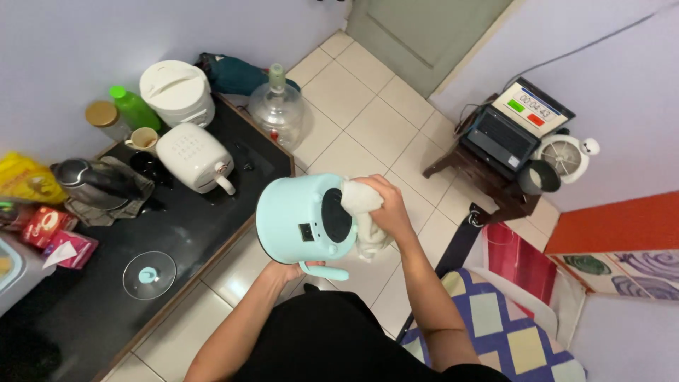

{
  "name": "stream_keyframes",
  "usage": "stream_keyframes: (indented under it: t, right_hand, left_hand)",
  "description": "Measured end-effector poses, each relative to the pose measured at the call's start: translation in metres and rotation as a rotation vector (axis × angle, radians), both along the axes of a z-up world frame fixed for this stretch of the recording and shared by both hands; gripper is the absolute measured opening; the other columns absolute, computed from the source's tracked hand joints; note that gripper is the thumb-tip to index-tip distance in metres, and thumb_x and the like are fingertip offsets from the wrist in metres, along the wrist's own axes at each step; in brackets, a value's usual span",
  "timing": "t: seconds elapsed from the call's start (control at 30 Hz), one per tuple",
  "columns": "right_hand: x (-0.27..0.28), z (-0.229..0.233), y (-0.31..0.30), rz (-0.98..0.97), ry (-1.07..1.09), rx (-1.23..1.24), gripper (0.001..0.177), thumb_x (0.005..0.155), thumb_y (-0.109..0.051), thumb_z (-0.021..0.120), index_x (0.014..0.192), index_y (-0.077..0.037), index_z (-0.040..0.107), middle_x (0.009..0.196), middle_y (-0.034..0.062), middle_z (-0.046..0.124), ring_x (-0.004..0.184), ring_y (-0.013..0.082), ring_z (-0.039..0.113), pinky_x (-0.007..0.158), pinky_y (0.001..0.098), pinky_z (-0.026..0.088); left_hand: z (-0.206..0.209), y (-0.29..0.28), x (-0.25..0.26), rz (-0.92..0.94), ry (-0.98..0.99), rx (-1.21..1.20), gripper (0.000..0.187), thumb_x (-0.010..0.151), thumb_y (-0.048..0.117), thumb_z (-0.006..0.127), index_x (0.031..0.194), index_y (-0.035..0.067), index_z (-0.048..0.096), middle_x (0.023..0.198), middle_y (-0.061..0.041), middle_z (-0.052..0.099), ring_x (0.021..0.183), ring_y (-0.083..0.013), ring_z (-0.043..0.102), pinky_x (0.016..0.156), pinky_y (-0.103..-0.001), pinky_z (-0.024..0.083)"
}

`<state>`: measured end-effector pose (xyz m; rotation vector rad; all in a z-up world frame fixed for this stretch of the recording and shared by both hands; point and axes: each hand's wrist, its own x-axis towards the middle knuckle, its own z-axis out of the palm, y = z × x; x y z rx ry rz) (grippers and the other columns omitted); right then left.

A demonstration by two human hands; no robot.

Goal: Wiping and cleaning the inside and outside of a small electric multi-cooker pot and its lid with a cloth.

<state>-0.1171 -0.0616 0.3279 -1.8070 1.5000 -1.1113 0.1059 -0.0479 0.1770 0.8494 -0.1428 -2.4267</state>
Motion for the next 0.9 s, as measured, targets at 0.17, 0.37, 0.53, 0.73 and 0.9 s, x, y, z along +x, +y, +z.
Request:
stream_keyframes:
  t: [0.17, 0.37, 0.53, 0.73, 0.9]
  right_hand:
    - [0.018, -0.014, -0.007, 0.270, -0.009, 0.080, 0.034, 0.077, 0.002, 0.070, 0.110, -0.004, 0.074, 0.100, 0.0083, 0.071, 0.095, 0.0241, 0.072, 0.084, 0.0318, 0.055]
    - [0.028, -0.060, -0.045, 0.263, -0.073, 0.126, 0.034, 0.081, 0.006, 0.064, 0.113, -0.001, 0.073, 0.105, 0.0073, 0.073, 0.099, 0.0199, 0.072, 0.089, 0.0295, 0.055]
    - [0.053, -0.081, -0.049, 0.486, -0.176, 0.168, 0.042, 0.077, 0.010, 0.063, 0.118, 0.002, 0.069, 0.106, 0.0092, 0.070, 0.103, 0.0186, 0.068, 0.093, 0.0294, 0.051]
    - [0.091, -0.094, -0.071, 0.455, -0.442, 0.328, 0.039, 0.085, 0.007, 0.061, 0.123, 0.002, 0.067, 0.115, 0.0084, 0.073, 0.107, 0.0143, 0.067, 0.097, 0.0298, 0.053]
    - [0.102, -0.102, -0.060, 0.423, -0.584, 0.566, 0.042, 0.088, 0.003, 0.060, 0.130, 0.002, 0.062, 0.118, 0.0061, 0.072, 0.109, 0.0139, 0.066, 0.099, 0.0299, 0.051]
  left_hand:
    - [-0.097, -0.003, 0.025, 0.149, 0.311, 0.042, 0.025, 0.104, 0.022, 0.054, 0.097, 0.001, 0.065, 0.079, -0.014, 0.067, 0.058, -0.0245, 0.061, 0.055, -0.036, 0.055]
    - [-0.008, 0.024, 0.040, 0.230, -0.050, 0.043, 0.030, 0.098, 0.028, 0.048, 0.094, 0.003, 0.064, 0.075, -0.015, 0.065, 0.058, -0.0273, 0.060, 0.056, -0.040, 0.055]
    - [-0.052, 0.029, 0.063, 0.434, 0.318, 0.055, 0.024, 0.101, 0.027, 0.051, 0.097, 0.006, 0.063, 0.077, -0.010, 0.066, 0.055, -0.0198, 0.055, 0.047, -0.032, 0.046]
    - [-0.016, 0.029, 0.073, 0.429, 0.603, -0.125, 0.028, 0.105, 0.031, 0.051, 0.107, 0.008, 0.066, 0.081, -0.009, 0.069, 0.052, -0.0190, 0.057, 0.047, -0.031, 0.049]
    - [-0.045, 0.014, 0.091, 0.636, 0.393, -0.137, 0.027, 0.106, 0.031, 0.053, 0.105, 0.008, 0.066, 0.084, -0.008, 0.070, 0.058, -0.0180, 0.059, 0.053, -0.032, 0.051]
